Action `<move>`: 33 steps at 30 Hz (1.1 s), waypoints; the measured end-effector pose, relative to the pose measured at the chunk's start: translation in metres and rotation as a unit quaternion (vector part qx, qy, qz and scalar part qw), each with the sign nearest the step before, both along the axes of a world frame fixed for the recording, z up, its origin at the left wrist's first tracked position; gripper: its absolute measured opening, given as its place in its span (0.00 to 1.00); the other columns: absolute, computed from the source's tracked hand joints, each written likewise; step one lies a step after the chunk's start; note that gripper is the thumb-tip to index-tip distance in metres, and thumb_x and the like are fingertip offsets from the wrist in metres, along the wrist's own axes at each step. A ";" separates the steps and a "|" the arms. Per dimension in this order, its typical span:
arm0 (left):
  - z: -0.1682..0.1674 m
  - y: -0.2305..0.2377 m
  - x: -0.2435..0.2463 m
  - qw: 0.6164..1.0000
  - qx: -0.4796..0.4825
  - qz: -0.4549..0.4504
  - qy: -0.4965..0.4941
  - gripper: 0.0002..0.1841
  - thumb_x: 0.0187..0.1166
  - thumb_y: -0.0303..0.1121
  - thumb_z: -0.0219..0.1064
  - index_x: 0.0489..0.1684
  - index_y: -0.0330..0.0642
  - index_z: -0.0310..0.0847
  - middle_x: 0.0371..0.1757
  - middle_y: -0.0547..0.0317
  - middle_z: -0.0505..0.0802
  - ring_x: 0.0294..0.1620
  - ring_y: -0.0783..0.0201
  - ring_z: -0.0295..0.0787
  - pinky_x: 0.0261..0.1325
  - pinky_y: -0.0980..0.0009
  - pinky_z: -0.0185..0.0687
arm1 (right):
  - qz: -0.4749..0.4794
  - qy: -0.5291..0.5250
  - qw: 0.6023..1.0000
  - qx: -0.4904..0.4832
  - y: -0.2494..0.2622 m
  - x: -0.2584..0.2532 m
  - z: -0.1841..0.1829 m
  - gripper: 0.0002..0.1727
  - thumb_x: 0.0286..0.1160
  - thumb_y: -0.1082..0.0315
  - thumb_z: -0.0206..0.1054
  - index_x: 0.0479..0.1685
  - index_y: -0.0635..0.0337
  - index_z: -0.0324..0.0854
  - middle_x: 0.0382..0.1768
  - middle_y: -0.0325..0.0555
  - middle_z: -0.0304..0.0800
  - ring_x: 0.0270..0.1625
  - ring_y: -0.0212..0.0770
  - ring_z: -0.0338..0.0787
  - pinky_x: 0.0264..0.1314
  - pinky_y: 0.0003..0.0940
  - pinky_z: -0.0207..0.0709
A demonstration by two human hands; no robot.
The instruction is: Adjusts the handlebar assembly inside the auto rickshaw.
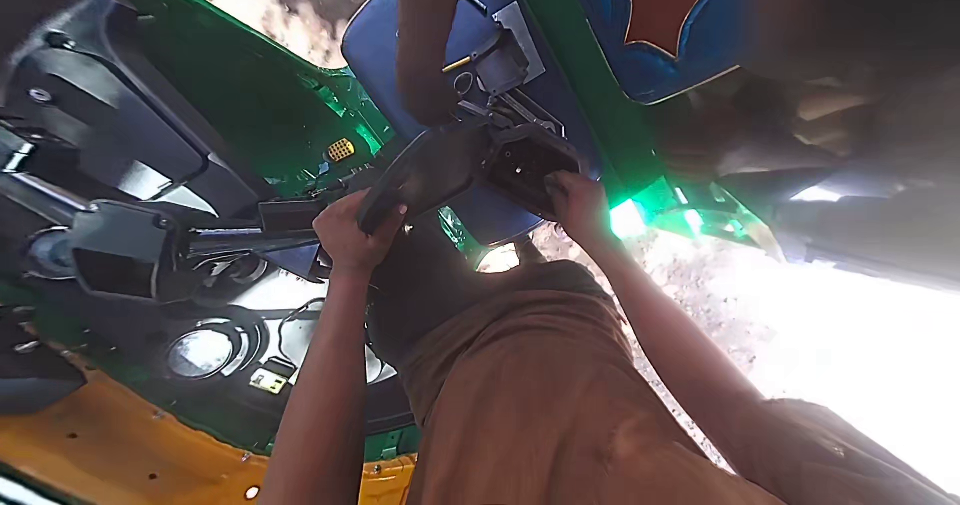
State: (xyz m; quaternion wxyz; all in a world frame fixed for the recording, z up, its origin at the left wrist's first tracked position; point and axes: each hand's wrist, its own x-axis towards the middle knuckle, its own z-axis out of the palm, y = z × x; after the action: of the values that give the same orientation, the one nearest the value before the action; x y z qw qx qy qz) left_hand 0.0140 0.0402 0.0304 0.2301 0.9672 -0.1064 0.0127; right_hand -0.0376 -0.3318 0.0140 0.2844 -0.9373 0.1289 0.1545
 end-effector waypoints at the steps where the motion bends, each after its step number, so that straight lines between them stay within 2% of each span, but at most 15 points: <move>1: -0.001 0.000 0.000 1.000 -0.002 0.000 -0.004 0.33 0.74 0.68 0.57 0.25 0.43 0.82 0.24 0.49 0.89 0.31 0.50 0.90 0.34 0.44 0.75 | -0.030 -0.047 0.998 0.041 -0.007 -0.003 0.007 0.12 0.84 0.62 0.65 0.53 0.51 0.92 0.50 0.46 0.95 0.54 0.44 0.93 0.60 0.50 0.86; 4: -0.004 0.001 0.000 1.000 -0.007 0.004 -0.016 0.33 0.73 0.69 0.59 0.26 0.43 0.83 0.25 0.49 0.89 0.32 0.50 0.90 0.35 0.44 0.75 | -0.100 -0.105 0.984 0.101 -0.022 -0.014 0.039 0.08 0.77 0.63 0.72 0.47 0.50 0.94 0.45 0.38 0.96 0.46 0.30 0.93 0.53 0.33 0.88; 6: -0.006 0.002 -0.001 1.000 -0.012 0.004 -0.013 0.33 0.72 0.70 0.59 0.28 0.43 0.84 0.26 0.49 0.90 0.32 0.50 0.91 0.36 0.44 0.76 | -0.135 -0.133 0.976 0.108 -0.029 -0.023 0.047 0.08 0.75 0.65 0.75 0.48 0.53 0.93 0.43 0.37 0.97 0.42 0.26 0.94 0.50 0.29 0.91; 9: -0.006 0.003 -0.001 1.000 -0.016 0.004 -0.009 0.34 0.73 0.70 0.59 0.28 0.42 0.84 0.27 0.48 0.90 0.32 0.50 0.90 0.36 0.43 0.76 | -0.154 -0.144 0.971 0.111 -0.029 -0.033 0.039 0.10 0.81 0.66 0.69 0.54 0.60 0.85 0.42 0.41 0.95 0.41 0.31 0.95 0.48 0.35 0.92; 12: -0.007 0.002 -0.001 1.000 -0.011 0.004 -0.013 0.33 0.73 0.68 0.59 0.27 0.41 0.83 0.26 0.47 0.90 0.32 0.49 0.90 0.36 0.43 0.76 | -0.121 -0.115 0.983 0.083 -0.020 -0.040 0.017 0.13 0.89 0.62 0.60 0.62 0.60 0.78 0.47 0.44 0.95 0.45 0.37 0.97 0.50 0.40 0.93; 13: -0.007 0.002 -0.001 1.000 -0.006 0.006 -0.015 0.34 0.73 0.69 0.58 0.27 0.41 0.83 0.26 0.47 0.90 0.32 0.49 0.91 0.36 0.43 0.75 | -0.100 -0.076 0.992 0.029 -0.015 -0.041 0.011 0.16 0.91 0.59 0.57 0.65 0.58 0.77 0.45 0.47 0.94 0.43 0.43 0.96 0.47 0.46 0.91; 14: -0.006 0.002 -0.002 1.000 -0.001 0.006 -0.015 0.34 0.73 0.69 0.58 0.26 0.41 0.83 0.25 0.47 0.89 0.32 0.49 0.90 0.35 0.43 0.75 | -0.075 -0.014 0.996 -0.037 -0.010 -0.040 0.009 0.18 0.93 0.56 0.53 0.69 0.57 0.76 0.41 0.52 0.93 0.40 0.54 0.95 0.41 0.56 0.87; 15: -0.006 0.001 -0.002 1.000 0.003 0.007 -0.015 0.34 0.73 0.69 0.57 0.26 0.41 0.82 0.25 0.47 0.89 0.31 0.49 0.90 0.35 0.43 0.74 | -0.054 0.057 0.993 -0.087 -0.006 -0.037 0.010 0.21 0.94 0.55 0.49 0.72 0.55 0.74 0.41 0.58 0.92 0.42 0.62 0.94 0.41 0.64 0.84; 17: -0.006 0.000 0.000 1.000 0.010 0.008 -0.017 0.35 0.74 0.70 0.56 0.25 0.42 0.82 0.24 0.47 0.89 0.31 0.49 0.90 0.34 0.44 0.74 | -0.036 0.152 0.977 -0.144 -0.002 -0.027 0.016 0.23 0.93 0.56 0.46 0.73 0.56 0.75 0.43 0.62 0.92 0.47 0.68 0.93 0.43 0.69 0.82; 21: -0.005 0.001 -0.002 1.000 0.012 0.008 -0.017 0.34 0.73 0.70 0.57 0.25 0.42 0.81 0.24 0.48 0.89 0.30 0.49 0.90 0.33 0.44 0.74 | -0.056 0.220 0.960 -0.166 0.000 -0.014 0.033 0.20 0.86 0.58 0.53 0.64 0.62 0.76 0.39 0.63 0.91 0.46 0.68 0.93 0.42 0.67 0.82; 24: -0.007 0.001 0.000 1.000 0.003 0.003 -0.016 0.35 0.74 0.69 0.56 0.25 0.41 0.82 0.25 0.47 0.89 0.31 0.49 0.91 0.33 0.44 0.75 | -0.053 0.226 0.955 -0.182 0.013 -0.010 0.033 0.22 0.85 0.59 0.54 0.70 0.63 0.70 0.36 0.62 0.91 0.43 0.67 0.94 0.41 0.65 0.82; 27: -0.008 0.002 -0.002 1.000 0.007 -0.003 -0.016 0.35 0.75 0.70 0.56 0.27 0.41 0.83 0.26 0.47 0.90 0.32 0.49 0.91 0.34 0.44 0.76 | -0.069 0.255 0.952 -0.155 0.034 -0.004 0.022 0.24 0.85 0.61 0.55 0.75 0.62 0.63 0.39 0.62 0.91 0.46 0.66 0.94 0.44 0.64 0.84; 30: -0.009 0.003 0.000 1.000 0.002 -0.005 -0.022 0.35 0.75 0.69 0.56 0.25 0.40 0.82 0.25 0.46 0.89 0.31 0.49 0.90 0.34 0.44 0.76 | -0.113 0.218 0.961 -0.131 0.045 0.013 0.010 0.22 0.87 0.60 0.53 0.75 0.58 0.65 0.39 0.60 0.91 0.46 0.64 0.95 0.43 0.61 0.85; 33: -0.010 0.005 -0.001 1.000 -0.010 -0.007 -0.018 0.35 0.75 0.68 0.58 0.26 0.39 0.84 0.26 0.45 0.90 0.33 0.49 0.91 0.37 0.44 0.78 | -0.154 0.112 0.977 -0.099 0.038 0.017 -0.003 0.20 0.89 0.62 0.51 0.73 0.56 0.73 0.41 0.59 0.93 0.46 0.62 0.95 0.46 0.61 0.86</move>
State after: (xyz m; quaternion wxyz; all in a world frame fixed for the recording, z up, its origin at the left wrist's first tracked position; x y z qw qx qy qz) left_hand 0.0132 0.0450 0.0206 0.2381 0.9637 -0.1176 0.0293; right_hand -0.0207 -0.2940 0.0111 0.1947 -0.9064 0.3172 0.1997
